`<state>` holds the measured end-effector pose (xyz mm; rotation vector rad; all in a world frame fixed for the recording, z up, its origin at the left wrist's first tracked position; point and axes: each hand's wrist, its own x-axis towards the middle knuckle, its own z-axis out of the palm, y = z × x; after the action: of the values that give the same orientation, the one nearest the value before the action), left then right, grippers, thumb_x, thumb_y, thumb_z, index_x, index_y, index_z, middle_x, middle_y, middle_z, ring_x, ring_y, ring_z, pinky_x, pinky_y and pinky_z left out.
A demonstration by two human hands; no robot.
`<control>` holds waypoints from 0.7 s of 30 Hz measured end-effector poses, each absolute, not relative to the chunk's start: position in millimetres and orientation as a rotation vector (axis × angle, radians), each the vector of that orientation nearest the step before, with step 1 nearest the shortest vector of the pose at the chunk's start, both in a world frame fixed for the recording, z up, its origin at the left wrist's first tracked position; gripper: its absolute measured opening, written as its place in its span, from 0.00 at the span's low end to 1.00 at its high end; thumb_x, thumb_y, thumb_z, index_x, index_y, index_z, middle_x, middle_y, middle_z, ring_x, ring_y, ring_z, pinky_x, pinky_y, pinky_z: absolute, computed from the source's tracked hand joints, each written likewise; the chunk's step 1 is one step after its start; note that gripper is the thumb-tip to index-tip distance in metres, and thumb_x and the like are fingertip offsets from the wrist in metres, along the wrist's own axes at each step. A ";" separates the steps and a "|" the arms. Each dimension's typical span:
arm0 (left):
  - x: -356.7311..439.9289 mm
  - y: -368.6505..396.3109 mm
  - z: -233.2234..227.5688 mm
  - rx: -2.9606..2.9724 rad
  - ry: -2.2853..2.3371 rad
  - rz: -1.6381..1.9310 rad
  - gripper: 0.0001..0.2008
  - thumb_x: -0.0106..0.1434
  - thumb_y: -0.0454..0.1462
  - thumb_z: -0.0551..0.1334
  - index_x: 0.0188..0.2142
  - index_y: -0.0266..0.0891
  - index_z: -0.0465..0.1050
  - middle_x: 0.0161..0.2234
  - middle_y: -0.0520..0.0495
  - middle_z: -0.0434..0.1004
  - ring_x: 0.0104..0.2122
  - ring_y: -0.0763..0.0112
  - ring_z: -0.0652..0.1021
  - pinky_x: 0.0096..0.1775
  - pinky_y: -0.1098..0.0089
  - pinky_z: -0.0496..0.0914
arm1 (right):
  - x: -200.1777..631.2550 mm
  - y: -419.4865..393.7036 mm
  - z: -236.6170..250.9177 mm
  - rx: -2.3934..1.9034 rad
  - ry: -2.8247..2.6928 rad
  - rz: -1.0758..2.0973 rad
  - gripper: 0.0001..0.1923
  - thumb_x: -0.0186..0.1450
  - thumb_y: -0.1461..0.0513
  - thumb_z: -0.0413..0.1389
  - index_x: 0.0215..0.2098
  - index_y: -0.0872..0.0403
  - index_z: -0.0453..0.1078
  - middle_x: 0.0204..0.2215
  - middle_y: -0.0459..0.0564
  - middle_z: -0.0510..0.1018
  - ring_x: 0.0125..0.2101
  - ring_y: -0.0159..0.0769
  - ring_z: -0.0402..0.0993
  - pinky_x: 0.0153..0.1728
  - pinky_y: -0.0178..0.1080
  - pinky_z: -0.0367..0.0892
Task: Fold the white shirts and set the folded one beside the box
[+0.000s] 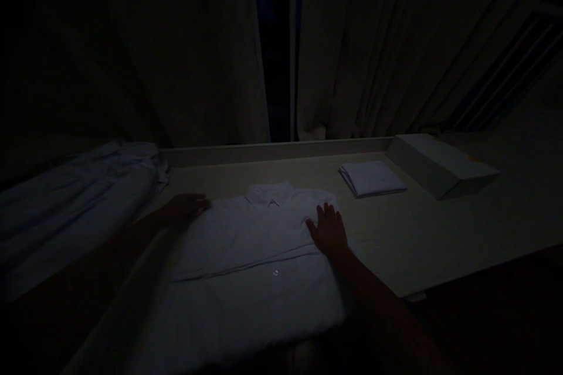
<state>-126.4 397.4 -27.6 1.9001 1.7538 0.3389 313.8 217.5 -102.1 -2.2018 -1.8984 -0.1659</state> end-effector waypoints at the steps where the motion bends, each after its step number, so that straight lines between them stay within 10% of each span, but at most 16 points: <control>1: -126.7 399.0 -29.7 1.945 1.729 0.259 0.27 0.48 0.56 0.62 0.37 0.36 0.78 0.34 0.45 0.81 0.36 0.63 0.78 0.36 0.70 0.70 | 313.6 217.2 -101.3 -2.205 -1.900 -0.158 0.38 0.69 0.42 0.36 0.66 0.58 0.54 0.67 0.60 0.52 0.67 0.49 0.44 0.64 0.51 0.39; 7: -130.4 412.4 -41.0 2.149 1.761 0.006 0.21 0.54 0.54 0.57 0.25 0.39 0.75 0.30 0.44 0.79 0.35 0.61 0.78 0.37 0.70 0.66 | 312.9 217.6 -98.3 -2.236 -1.899 -0.113 0.39 0.69 0.42 0.36 0.67 0.58 0.53 0.67 0.61 0.52 0.67 0.49 0.44 0.63 0.51 0.38; 21: -108.9 370.1 -71.0 2.147 2.095 0.116 0.30 0.66 0.55 0.42 0.47 0.33 0.66 0.42 0.29 0.77 0.41 0.49 0.78 0.39 0.57 0.69 | 314.5 216.2 -99.1 -2.216 -1.905 -0.132 0.38 0.69 0.42 0.36 0.67 0.58 0.53 0.67 0.60 0.51 0.67 0.48 0.43 0.64 0.50 0.39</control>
<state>-108.9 370.1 -71.0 2.1468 2.0949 0.1162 314.5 216.2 -99.1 -2.2164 -1.9049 -0.1321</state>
